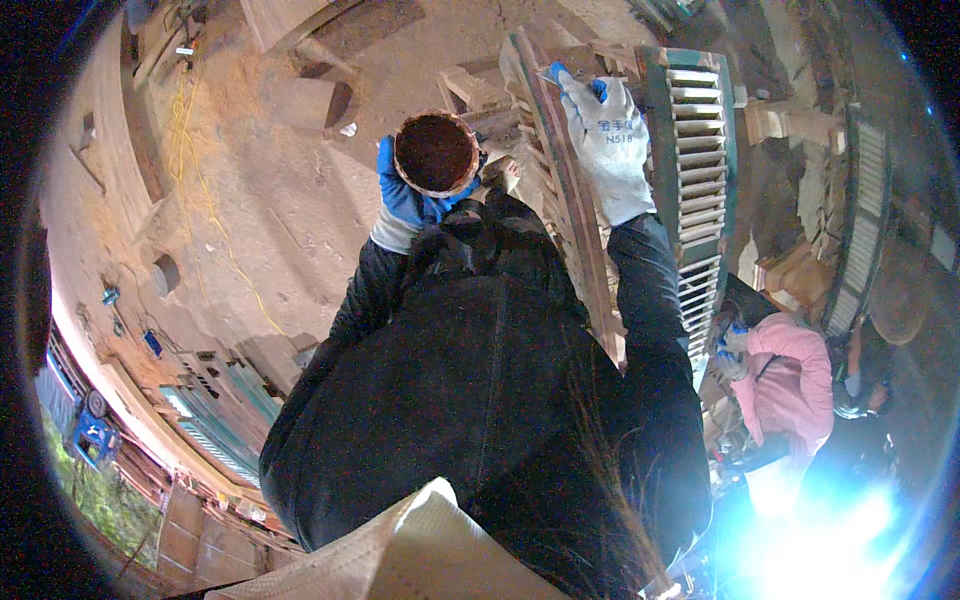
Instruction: The person applies a brown wood stain to a curved wooden slatted panel using a small brush. They repeatedly dip the brush into a small container and carefully coat the edges and surfaces of the panel.
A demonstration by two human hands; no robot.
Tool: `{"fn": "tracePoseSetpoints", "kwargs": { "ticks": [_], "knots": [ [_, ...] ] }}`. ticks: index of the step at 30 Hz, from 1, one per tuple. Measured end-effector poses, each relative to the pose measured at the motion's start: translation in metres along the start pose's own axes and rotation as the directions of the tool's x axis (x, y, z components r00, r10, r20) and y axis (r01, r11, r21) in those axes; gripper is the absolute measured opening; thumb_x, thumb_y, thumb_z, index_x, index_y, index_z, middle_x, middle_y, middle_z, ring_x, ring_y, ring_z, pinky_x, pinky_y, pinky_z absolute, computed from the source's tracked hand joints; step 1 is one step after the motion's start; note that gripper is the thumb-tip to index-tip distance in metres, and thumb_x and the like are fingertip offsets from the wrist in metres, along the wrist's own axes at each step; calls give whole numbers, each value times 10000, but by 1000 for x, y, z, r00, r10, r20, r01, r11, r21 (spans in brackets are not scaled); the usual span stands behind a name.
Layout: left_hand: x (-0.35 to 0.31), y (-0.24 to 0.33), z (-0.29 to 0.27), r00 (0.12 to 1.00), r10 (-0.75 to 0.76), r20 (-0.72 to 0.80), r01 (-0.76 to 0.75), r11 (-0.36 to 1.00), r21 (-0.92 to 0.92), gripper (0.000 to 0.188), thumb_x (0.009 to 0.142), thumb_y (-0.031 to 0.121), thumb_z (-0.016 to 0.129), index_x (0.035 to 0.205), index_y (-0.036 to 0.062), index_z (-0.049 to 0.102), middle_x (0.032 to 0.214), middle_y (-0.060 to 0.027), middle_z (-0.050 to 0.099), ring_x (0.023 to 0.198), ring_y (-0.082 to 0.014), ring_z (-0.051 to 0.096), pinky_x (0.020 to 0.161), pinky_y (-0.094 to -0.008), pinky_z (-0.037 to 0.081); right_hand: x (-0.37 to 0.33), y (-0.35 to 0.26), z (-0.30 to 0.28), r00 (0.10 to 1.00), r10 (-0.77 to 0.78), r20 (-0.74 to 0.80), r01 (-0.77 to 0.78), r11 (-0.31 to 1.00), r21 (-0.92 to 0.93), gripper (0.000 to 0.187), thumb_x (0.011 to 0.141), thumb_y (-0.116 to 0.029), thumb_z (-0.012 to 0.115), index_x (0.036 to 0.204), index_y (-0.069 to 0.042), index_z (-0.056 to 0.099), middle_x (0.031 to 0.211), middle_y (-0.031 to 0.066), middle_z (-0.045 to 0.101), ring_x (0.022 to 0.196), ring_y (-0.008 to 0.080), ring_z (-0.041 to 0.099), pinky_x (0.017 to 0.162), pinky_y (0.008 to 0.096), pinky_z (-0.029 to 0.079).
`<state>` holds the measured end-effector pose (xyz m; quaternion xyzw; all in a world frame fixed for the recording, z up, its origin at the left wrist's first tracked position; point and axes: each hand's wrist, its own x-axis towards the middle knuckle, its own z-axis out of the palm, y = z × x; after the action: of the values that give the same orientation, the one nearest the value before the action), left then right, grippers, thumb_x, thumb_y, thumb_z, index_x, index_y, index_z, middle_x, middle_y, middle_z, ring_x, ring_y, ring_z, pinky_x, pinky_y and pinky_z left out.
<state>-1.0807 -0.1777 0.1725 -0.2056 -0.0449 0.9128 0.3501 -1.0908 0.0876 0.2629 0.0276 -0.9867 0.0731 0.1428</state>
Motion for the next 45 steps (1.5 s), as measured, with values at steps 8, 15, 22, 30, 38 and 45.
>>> {"fn": "tracePoseSetpoints", "kwargs": {
  "ticks": [8,15,22,30,38,45],
  "knots": [
    [-1,5,-4,993,-51,103,65,988,-141,803,853,689,588,1442,153,480,1481,-165,478,1340,-400,478,1102,-618,389,-9,-10,-1,981,95,169,-77,990,-115,335,947,-265,642,1278,-313,663,989,81,581,831,272,661,691,415,559],
    [2,0,-3,991,-92,99,109,976,-187,792,853,693,578,1449,180,478,1504,-141,461,1366,-396,451,1104,-654,357,1,-10,-9,963,128,237,-99,987,-129,376,973,-260,601,1347,-292,612,1004,120,588,825,317,673,699,448,563],
    [1,0,-4,984,-75,160,86,994,-62,773,901,663,537,1470,146,451,1500,-136,466,1350,-377,478,1097,-611,406,6,-8,-12,975,99,198,-85,993,-78,371,994,-330,553,1363,-366,575,1001,110,597,745,318,694,594,443,577],
    [2,5,-13,992,-76,97,85,993,-85,785,881,687,542,1469,174,457,1512,-134,453,1368,-396,451,1092,-660,366,12,-7,-14,961,104,255,-71,988,-136,377,996,-303,560,1372,-311,580,1078,152,617,852,344,692,713,452,576],
    [0,5,-8,986,-70,150,84,992,-90,768,900,669,530,1468,157,457,1514,-135,451,1368,-386,455,1102,-619,390,8,-5,-11,964,33,262,13,985,-171,378,1006,-324,529,1383,-306,560,1054,134,618,759,315,698,646,428,585],
    [1,6,-6,990,-61,126,72,994,-85,786,891,673,544,1472,153,449,1512,-136,453,1360,-394,463,1099,-618,395,14,-12,-7,937,102,335,-35,979,-200,387,1004,-318,546,1391,-316,555,1063,148,608,861,347,685,728,467,572]
  ]
}}
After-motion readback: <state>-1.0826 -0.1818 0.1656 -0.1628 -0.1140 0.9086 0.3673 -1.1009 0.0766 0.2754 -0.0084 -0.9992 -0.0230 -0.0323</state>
